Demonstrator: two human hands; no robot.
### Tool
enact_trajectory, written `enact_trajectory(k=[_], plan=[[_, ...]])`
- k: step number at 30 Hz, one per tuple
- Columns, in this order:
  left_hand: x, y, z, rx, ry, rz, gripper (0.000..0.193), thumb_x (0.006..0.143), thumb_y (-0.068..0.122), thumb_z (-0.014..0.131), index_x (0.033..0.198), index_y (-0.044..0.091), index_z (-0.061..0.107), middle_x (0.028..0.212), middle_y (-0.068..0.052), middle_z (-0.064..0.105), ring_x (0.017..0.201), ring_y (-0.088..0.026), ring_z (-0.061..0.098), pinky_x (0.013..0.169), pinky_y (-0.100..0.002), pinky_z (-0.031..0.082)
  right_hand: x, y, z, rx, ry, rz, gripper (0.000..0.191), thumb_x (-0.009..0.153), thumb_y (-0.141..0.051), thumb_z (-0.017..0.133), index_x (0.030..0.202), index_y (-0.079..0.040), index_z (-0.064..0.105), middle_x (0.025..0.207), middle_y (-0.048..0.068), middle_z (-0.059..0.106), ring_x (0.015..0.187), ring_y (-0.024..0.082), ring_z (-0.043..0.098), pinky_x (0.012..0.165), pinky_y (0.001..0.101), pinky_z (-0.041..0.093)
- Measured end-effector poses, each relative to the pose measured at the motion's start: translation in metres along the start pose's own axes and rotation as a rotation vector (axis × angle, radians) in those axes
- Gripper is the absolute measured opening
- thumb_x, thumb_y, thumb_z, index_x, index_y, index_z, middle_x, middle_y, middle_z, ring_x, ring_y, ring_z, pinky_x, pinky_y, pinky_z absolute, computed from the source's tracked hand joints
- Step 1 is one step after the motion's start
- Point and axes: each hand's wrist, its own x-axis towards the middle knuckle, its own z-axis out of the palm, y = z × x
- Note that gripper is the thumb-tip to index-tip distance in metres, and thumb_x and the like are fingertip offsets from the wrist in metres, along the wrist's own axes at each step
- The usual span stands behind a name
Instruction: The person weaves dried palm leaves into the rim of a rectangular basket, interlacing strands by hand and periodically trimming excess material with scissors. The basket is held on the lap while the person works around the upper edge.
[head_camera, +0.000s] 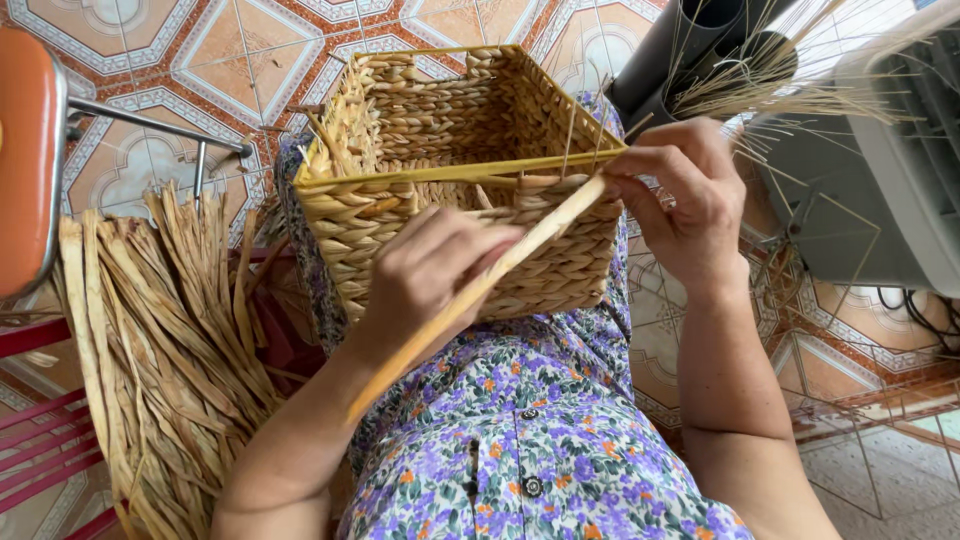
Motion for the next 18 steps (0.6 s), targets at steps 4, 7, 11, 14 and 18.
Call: enact_trajectory(k=[4, 7, 11, 14, 18], plan=[[0.036, 0.001, 0.025, -0.048, -0.166, -0.258, 0.012, 0.106, 0.014, 0.070, 0.108, 0.003, 0.070, 0.080, -0.009, 0.068, 0.067, -0.019, 0.067, 0.059, -0.034, 0.056, 0.001, 0.013, 0.006, 0.181, -0.021, 0.024, 0.013, 0.105, 0.002, 0.075, 0.112, 0.000, 0.065, 0.101, 0.009, 0.066, 0.090, 0.014, 0.069, 0.077, 0.0244, 0.061], [0.066, -0.007, 0.042, -0.035, -0.292, -0.306, 0.019, 0.102, 0.014, 0.070, 0.118, 0.004, 0.071, 0.077, -0.008, 0.073, 0.061, -0.016, 0.070, 0.054, -0.031, 0.058, -0.003, 0.021, 0.010, 0.276, -0.004, 0.083, 0.011, 0.107, 0.002, 0.072, 0.112, 0.001, 0.062, 0.101, 0.008, 0.064, 0.090, 0.011, 0.069, 0.078, 0.0225, 0.060], [0.074, -0.004, 0.056, -0.010, -0.156, -0.137, 0.023, 0.101, 0.016, 0.074, 0.120, 0.003, 0.068, 0.098, -0.010, 0.072, 0.077, -0.018, 0.074, 0.066, -0.027, 0.065, -0.002, 0.027, 0.008, 0.815, -0.003, 0.412, 0.011, 0.103, 0.000, 0.069, 0.111, -0.004, 0.062, 0.098, 0.001, 0.067, 0.084, 0.005, 0.063, 0.072, 0.0191, 0.052], [0.062, 0.007, 0.053, 0.101, -0.047, 0.134, 0.017, 0.100, 0.011, 0.072, 0.115, 0.003, 0.068, 0.120, -0.010, 0.068, 0.097, -0.022, 0.077, 0.081, -0.029, 0.068, 0.002, 0.027, 0.007, 0.780, -0.003, 0.409, 0.011, 0.101, 0.002, 0.070, 0.109, -0.003, 0.065, 0.096, 0.003, 0.065, 0.081, 0.005, 0.060, 0.068, 0.0187, 0.050], [0.050, 0.013, 0.039, 0.251, 0.050, 0.136, 0.023, 0.106, 0.008, 0.066, 0.127, -0.002, 0.066, 0.136, -0.016, 0.062, 0.099, -0.024, 0.076, 0.081, -0.029, 0.066, 0.006, 0.019, 0.012, 0.362, -0.036, 0.080, 0.013, 0.100, 0.008, 0.072, 0.104, -0.002, 0.065, 0.098, 0.006, 0.062, 0.089, 0.010, 0.058, 0.069, 0.0223, 0.049]])
